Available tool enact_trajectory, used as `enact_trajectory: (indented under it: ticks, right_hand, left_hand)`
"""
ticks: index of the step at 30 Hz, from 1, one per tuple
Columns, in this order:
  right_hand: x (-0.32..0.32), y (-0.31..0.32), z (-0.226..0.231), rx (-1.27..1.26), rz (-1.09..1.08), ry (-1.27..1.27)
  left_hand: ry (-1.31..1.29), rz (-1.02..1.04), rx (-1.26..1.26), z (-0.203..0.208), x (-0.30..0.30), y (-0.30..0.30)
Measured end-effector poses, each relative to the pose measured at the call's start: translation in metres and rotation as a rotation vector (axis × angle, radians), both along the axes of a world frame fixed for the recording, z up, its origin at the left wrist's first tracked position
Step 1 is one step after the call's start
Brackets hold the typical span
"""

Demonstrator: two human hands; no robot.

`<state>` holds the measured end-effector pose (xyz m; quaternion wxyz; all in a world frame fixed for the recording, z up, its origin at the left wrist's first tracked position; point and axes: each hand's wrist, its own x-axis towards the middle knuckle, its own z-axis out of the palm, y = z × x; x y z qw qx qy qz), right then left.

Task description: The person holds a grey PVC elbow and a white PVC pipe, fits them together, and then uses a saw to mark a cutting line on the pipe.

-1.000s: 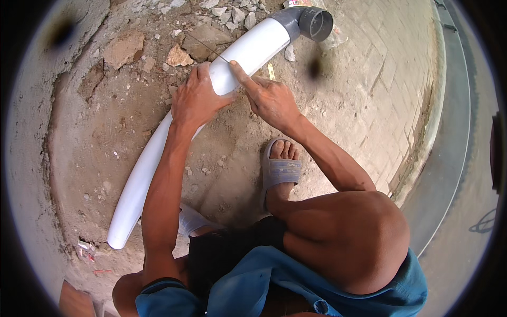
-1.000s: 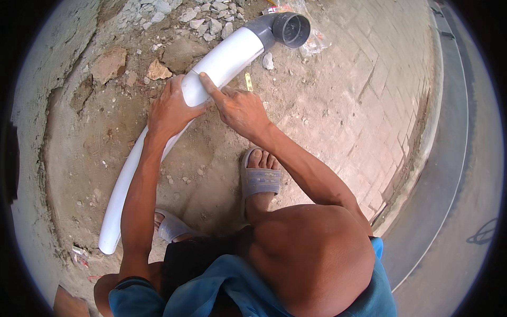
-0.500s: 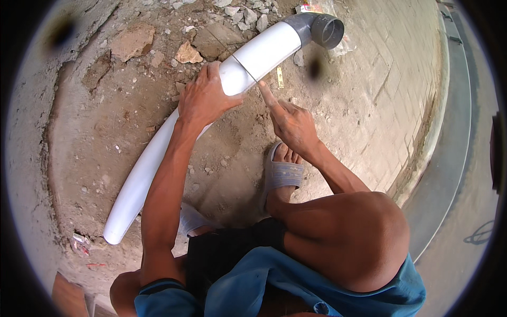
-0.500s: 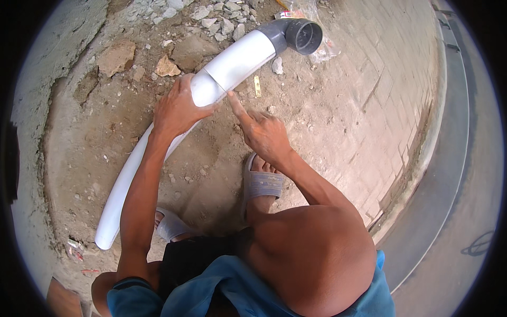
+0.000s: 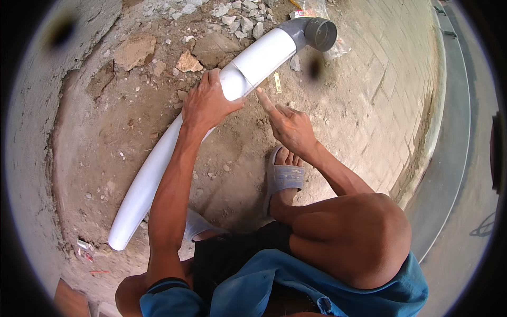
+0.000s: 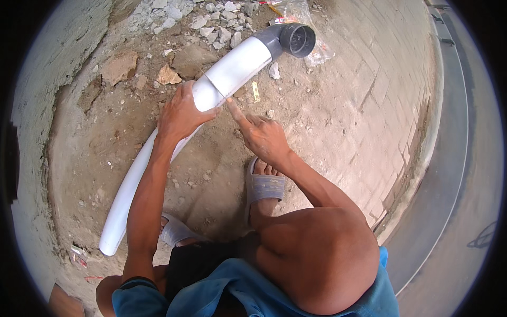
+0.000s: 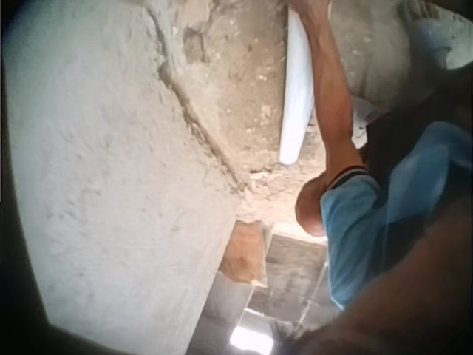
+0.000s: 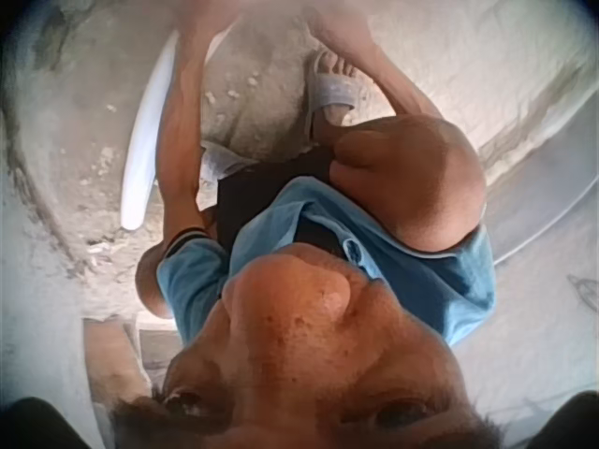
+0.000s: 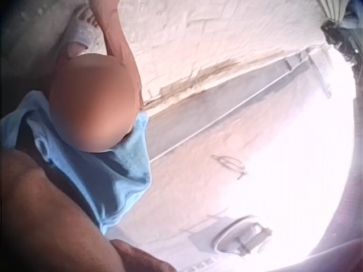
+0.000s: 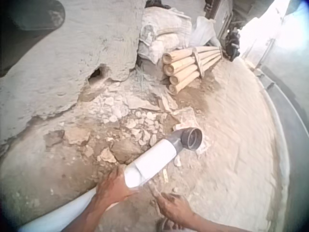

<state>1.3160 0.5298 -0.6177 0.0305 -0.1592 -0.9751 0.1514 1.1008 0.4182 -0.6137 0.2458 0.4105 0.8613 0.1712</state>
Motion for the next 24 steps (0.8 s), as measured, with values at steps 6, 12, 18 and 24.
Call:
enact_trajectory:
  ticks: [6,12,18,24]
  right_hand:
    - [-0.027,0.001,-0.008,-0.030,0.022,0.060]
    - [-0.041,0.005,-0.005,0.013,0.021,0.026]
    - [0.006,-0.004,0.006,-0.115,-0.042,-0.106]
    - [-0.055,0.008,-0.010,-0.008,0.014,0.126]
  left_hand:
    - [-0.022,0.001,-0.020,-0.007,-0.008,-0.012]
    - [-0.068,0.042,-0.025,-0.007,-0.010,-0.009]
    - [-0.025,0.028,-0.054,-0.009,-0.004,-0.006]
    - [-0.093,0.035,-0.036,-0.008,-0.013,-0.004]
